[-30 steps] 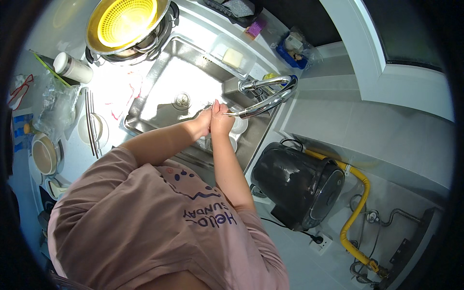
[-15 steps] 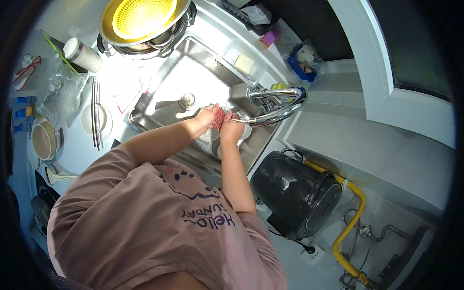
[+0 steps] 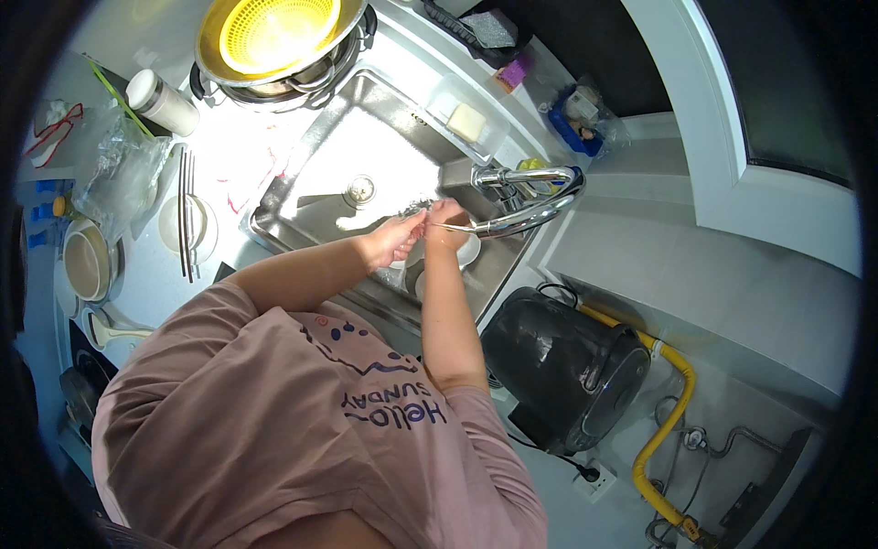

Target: The person washes several small white bowls and a pair of chopsticks in a kitchen sink using a red scrubber and running water. After rinsing, the person places the cleaned items on the counter and then moves to the stove to stir food in a pan with the chopsticks.

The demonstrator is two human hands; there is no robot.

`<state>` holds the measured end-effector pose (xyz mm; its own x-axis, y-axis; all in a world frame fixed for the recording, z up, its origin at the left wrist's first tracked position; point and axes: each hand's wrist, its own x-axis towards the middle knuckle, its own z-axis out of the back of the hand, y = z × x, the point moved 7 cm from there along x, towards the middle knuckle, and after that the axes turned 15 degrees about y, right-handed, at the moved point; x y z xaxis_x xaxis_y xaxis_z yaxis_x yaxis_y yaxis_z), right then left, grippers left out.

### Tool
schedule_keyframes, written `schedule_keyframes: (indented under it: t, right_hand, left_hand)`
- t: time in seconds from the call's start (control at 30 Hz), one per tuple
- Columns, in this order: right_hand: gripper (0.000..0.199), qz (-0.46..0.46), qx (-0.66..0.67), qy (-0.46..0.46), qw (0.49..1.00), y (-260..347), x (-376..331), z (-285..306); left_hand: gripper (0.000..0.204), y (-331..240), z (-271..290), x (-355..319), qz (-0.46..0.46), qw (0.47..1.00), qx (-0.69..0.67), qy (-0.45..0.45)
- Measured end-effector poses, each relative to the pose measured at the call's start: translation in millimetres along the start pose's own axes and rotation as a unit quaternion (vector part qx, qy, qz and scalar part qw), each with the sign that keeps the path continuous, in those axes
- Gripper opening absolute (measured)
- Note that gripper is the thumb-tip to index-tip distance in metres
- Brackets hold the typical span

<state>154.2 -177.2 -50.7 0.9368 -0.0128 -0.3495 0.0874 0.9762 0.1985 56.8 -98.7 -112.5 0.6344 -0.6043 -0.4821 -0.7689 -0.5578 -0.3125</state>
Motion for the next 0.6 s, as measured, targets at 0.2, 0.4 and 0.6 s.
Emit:
schedule_keyframes:
  t: [0.2, 0.4, 0.6]
  right_hand:
    - [0.037, -0.008, 0.376, -0.009, 0.927, -60, -25, -11]
    - [0.037, 0.064, 0.26, -0.023, 0.963, -16, -60, 37]
    - [0.038, 0.027, 0.25, -0.04, 0.967, -33, -60, 33]
  left_hand:
    - [0.029, -35, 4, 8, -0.049, 0.992, 0.101, -0.059]
    - [0.03, -19, -26, 20, 0.008, 0.998, 0.048, -0.035]
    - [0.042, -13, -48, 32, 0.019, 0.999, 0.033, 0.027]
